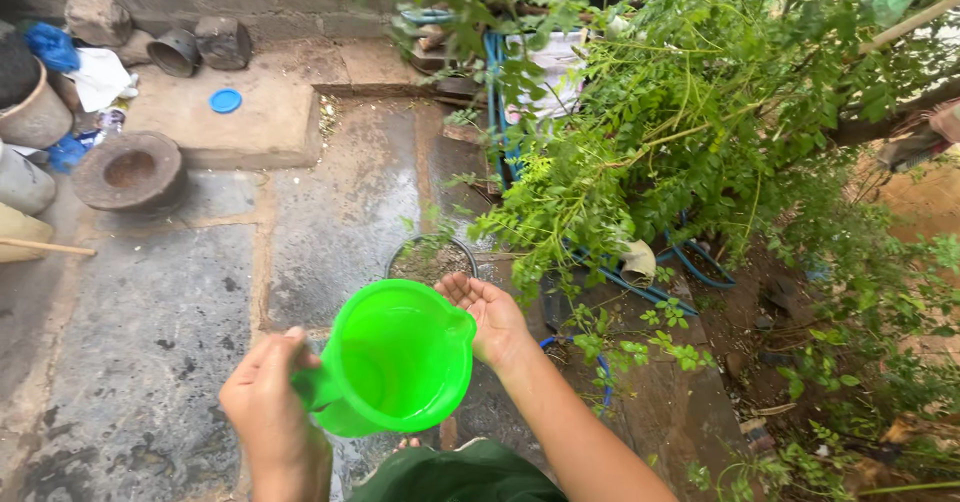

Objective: The person scoops water from a green barrel into a green pitcher and pours it onto various potted and ground-planted bushes and trees in an outdoor courtyard area.

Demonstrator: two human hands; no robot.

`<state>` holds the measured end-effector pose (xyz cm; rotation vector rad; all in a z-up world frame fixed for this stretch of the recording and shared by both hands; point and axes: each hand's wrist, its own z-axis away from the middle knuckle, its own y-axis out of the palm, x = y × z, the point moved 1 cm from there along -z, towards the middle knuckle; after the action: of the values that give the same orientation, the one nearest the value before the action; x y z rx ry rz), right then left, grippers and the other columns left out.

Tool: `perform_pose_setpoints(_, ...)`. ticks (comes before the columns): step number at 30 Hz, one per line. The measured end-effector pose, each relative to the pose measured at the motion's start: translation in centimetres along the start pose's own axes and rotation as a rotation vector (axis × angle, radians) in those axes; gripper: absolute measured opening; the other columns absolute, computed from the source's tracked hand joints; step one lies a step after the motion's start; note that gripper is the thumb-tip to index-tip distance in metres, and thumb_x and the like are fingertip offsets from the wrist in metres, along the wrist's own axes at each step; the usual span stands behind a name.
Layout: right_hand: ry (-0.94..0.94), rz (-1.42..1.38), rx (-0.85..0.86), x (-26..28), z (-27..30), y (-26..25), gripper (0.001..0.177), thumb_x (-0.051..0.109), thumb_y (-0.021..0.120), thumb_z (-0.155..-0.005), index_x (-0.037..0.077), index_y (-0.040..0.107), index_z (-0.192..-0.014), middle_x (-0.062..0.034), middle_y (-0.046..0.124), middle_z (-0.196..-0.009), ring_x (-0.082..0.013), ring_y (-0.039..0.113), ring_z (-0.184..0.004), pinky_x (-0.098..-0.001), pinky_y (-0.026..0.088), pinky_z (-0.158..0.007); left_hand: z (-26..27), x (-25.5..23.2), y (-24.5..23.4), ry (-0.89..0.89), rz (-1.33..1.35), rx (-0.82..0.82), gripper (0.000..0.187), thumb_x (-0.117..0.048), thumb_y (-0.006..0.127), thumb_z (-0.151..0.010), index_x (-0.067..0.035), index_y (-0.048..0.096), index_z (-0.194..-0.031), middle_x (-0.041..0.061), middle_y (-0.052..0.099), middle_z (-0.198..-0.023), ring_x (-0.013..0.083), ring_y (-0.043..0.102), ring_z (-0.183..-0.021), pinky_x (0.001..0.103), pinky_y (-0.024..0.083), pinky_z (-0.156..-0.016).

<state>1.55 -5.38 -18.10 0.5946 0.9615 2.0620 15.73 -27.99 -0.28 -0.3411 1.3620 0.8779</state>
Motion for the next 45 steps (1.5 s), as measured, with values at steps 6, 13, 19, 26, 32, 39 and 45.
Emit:
perform_pose_setpoints(6,0.036,0.049,-0.074,-2.1,-3.2,-0.1,0.017,0.015,0.054,-0.101,0.003,0.066,-0.1,-0.0113,0.073,-0.094,-0.0255,0.072,-0.091,-0.0431,0.06,-0.088,-1.5,-1.5,-0.2,-0.061,-0.102,0.014,0.028,-0.014,0.068,-0.092,-0.003,0.061,-0.068,-0.002,0.051,-0.063,0.0067,0.04,-0.054,0.027,0.027,-0.051)
perform_pose_setpoints(13,0.081,-0.083,-0.07,-2.4,-4.0,0.4,0.017,0.011,0.053,-0.102,0.0,0.064,-0.095,-0.0129,0.072,-0.089,-0.0257,0.071,-0.086,-0.0416,0.061,-0.087,-4.9,-1.4,-2.3,-0.037,0.014,-0.036,0.026,-0.013,0.066,-0.092,-0.004,0.061,-0.069,-0.001,0.054,-0.066,0.0073,0.044,-0.057,0.025,0.03,-0.055)
perform_pose_setpoints(19,0.012,0.051,-0.121,-1.7,-2.7,2.0,0.047,0.009,0.04,-0.101,-0.015,0.048,-0.14,-0.0286,0.053,-0.147,-0.0369,0.05,-0.138,-0.0479,0.043,-0.115,-6.3,-0.5,-3.5,-0.047,0.057,-0.087,0.02,-0.012,0.066,-0.093,-0.004,0.063,-0.074,0.001,0.059,-0.07,0.009,0.049,-0.06,0.025,0.033,-0.058)
perform_pose_setpoints(26,0.022,0.105,-0.194,-0.6,-3.8,1.2,0.056,0.017,0.036,-0.104,-0.013,0.034,-0.151,-0.0308,0.028,-0.162,-0.0409,0.027,-0.151,-0.0495,0.026,-0.122,-6.9,0.0,-4.8,-0.017,0.052,-0.125,0.017,-0.011,0.067,-0.092,-0.003,0.065,-0.077,0.002,0.061,-0.071,0.0097,0.053,-0.064,0.025,0.039,-0.063)
perform_pose_setpoints(32,-0.044,0.049,-0.241,-0.4,-3.0,1.3,0.051,0.017,0.036,-0.104,-0.014,0.042,-0.144,-0.0286,0.044,-0.153,-0.0416,0.039,-0.145,-0.0496,0.032,-0.12,-6.6,-0.2,-4.8,-0.03,0.034,-0.109,0.016,-0.01,0.067,-0.091,-0.004,0.066,-0.076,0.0,0.059,-0.069,0.0083,0.049,-0.06,0.025,0.035,-0.059)
perform_pose_setpoints(39,-0.014,0.11,-0.202,-2.9,-5.4,-0.3,0.022,0.012,0.046,-0.101,-0.002,0.061,-0.108,-0.0158,0.067,-0.106,-0.0278,0.067,-0.102,-0.045,0.056,-0.098,-5.0,-1.7,-1.6,-0.004,-0.122,0.074,0.03,-0.012,0.067,-0.092,-0.003,0.058,-0.065,-0.003,0.05,-0.061,0.0051,0.037,-0.054,0.026,0.026,-0.051)
perform_pose_setpoints(45,0.057,0.112,-0.212,-2.9,-7.3,-0.6,0.016,0.014,0.053,-0.1,0.002,0.063,-0.097,-0.0097,0.07,-0.089,-0.0224,0.069,-0.083,-0.0391,0.061,-0.083,-4.9,-2.7,-0.3,0.023,-0.129,0.076,0.03,-0.012,0.066,-0.092,-0.003,0.058,-0.065,-0.005,0.05,-0.062,0.004,0.038,-0.056,0.025,0.028,-0.052)
